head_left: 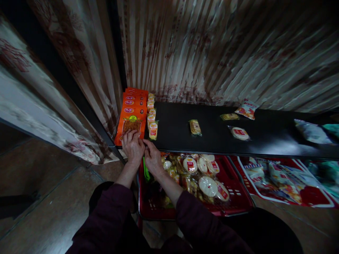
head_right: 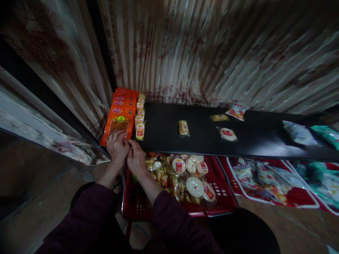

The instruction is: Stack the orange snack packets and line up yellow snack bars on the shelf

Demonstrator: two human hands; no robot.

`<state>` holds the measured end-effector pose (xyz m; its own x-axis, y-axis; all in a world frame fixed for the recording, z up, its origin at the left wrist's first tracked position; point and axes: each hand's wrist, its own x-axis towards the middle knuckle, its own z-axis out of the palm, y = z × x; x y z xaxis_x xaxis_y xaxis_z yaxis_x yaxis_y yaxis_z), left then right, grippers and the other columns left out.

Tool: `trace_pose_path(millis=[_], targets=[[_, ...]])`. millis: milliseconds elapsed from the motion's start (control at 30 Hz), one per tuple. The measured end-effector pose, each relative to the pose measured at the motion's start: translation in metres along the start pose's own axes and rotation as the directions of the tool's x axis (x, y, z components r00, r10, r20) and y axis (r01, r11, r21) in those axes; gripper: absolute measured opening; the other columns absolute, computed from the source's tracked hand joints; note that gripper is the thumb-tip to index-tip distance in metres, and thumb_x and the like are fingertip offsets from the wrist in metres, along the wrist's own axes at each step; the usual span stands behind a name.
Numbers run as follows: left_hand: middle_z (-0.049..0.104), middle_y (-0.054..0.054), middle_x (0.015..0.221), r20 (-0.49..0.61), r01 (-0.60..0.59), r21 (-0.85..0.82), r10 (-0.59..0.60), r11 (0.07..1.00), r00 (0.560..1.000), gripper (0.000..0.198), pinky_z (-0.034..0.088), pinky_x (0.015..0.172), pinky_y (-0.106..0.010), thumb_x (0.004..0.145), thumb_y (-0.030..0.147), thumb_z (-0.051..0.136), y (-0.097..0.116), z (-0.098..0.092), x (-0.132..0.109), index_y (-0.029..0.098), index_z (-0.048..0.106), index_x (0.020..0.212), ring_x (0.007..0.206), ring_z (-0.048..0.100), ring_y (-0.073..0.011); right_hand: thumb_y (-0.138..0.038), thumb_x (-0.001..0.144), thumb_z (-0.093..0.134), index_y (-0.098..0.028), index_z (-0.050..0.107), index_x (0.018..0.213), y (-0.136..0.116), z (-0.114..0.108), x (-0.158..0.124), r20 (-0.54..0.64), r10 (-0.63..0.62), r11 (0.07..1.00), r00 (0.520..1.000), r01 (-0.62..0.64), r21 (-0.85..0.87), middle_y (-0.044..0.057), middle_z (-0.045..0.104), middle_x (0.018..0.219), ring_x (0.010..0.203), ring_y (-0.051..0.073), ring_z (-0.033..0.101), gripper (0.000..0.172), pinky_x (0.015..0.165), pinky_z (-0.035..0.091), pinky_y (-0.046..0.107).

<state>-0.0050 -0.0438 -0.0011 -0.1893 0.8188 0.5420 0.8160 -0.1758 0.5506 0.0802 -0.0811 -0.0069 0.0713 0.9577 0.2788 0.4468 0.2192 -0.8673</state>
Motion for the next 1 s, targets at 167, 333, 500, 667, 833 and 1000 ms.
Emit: trace_pose_path(millis=[167,333,500,667,833,1000], targets=[[0.067,-0.007,0.109,0.014,0.035,0.027,-0.036,0.999,0.999,0.029,0.035,0.100,-0.042,0.075,0.009,0.049,0.000,0.000,0.002,0.019,0.070,0.093,0.114,0.052,-0.0257,-0.011,0.075,0.037,-0.017,0.061,0.112,-0.001,0.000,0.003,0.007,-0.005,1.000,1.000,0.005,0.025,0.009,0.065,0.113,0.104,0.017,0.060,0.045,0.097,0.046,0.032],[0.068,-0.006,0.107,0.002,0.038,0.019,-0.038,0.999,0.999,0.029,0.036,0.099,-0.041,0.075,0.009,0.049,0.000,-0.001,0.003,0.020,0.070,0.091,0.113,0.053,-0.0256,-0.010,0.074,0.036,-0.018,0.060,0.113,-0.006,-0.003,0.004,0.021,-0.018,1.000,1.000,0.018,-0.008,0.008,0.065,0.113,0.104,0.018,0.060,0.046,0.096,0.046,0.034],[0.068,-0.006,0.108,0.026,0.062,0.004,-0.063,0.998,0.998,0.027,0.038,0.098,-0.042,0.077,0.012,0.049,0.000,-0.003,0.006,0.020,0.070,0.092,0.113,0.054,-0.0254,-0.012,0.079,0.036,-0.015,0.057,0.120,-0.016,-0.003,0.001,-0.018,-0.072,0.995,0.997,0.071,-0.065,0.011,0.060,0.123,0.119,0.020,0.051,0.046,0.106,0.038,0.040],[0.067,-0.005,0.116,0.079,0.041,-0.033,-0.039,0.999,0.996,0.030,0.039,0.103,-0.040,0.082,0.014,0.045,-0.009,-0.002,0.016,0.020,0.068,0.100,0.117,0.053,-0.0222,-0.038,0.094,0.028,-0.010,0.043,0.135,-0.025,0.007,0.004,0.002,-0.001,1.000,1.000,0.001,0.029,0.015,0.043,0.142,0.134,0.020,0.037,0.052,0.113,0.028,0.041],[0.059,-0.006,0.129,0.157,-0.036,-0.051,0.044,0.998,0.987,0.035,0.032,0.112,-0.037,0.086,0.018,0.040,-0.014,-0.005,0.032,0.018,0.063,0.113,0.130,0.043,-0.0204,-0.056,0.092,0.022,-0.007,0.033,0.142,-0.032,0.014,0.020,0.094,0.106,0.993,0.990,-0.110,0.039,0.015,0.030,0.150,0.141,0.022,0.023,0.070,0.116,0.020,0.043],[0.053,-0.008,0.136,0.244,-0.045,0.005,0.043,0.999,0.969,0.039,0.032,0.112,-0.039,0.089,0.022,0.037,-0.020,-0.012,0.042,0.016,0.060,0.120,0.133,0.039,-0.0227,-0.060,0.091,0.021,-0.009,0.027,0.145,-0.036,0.021,0.032,0.120,0.146,0.988,0.982,-0.151,0.036,0.012,0.024,0.153,0.143,0.023,0.014,0.075,0.117,0.014,0.044]])
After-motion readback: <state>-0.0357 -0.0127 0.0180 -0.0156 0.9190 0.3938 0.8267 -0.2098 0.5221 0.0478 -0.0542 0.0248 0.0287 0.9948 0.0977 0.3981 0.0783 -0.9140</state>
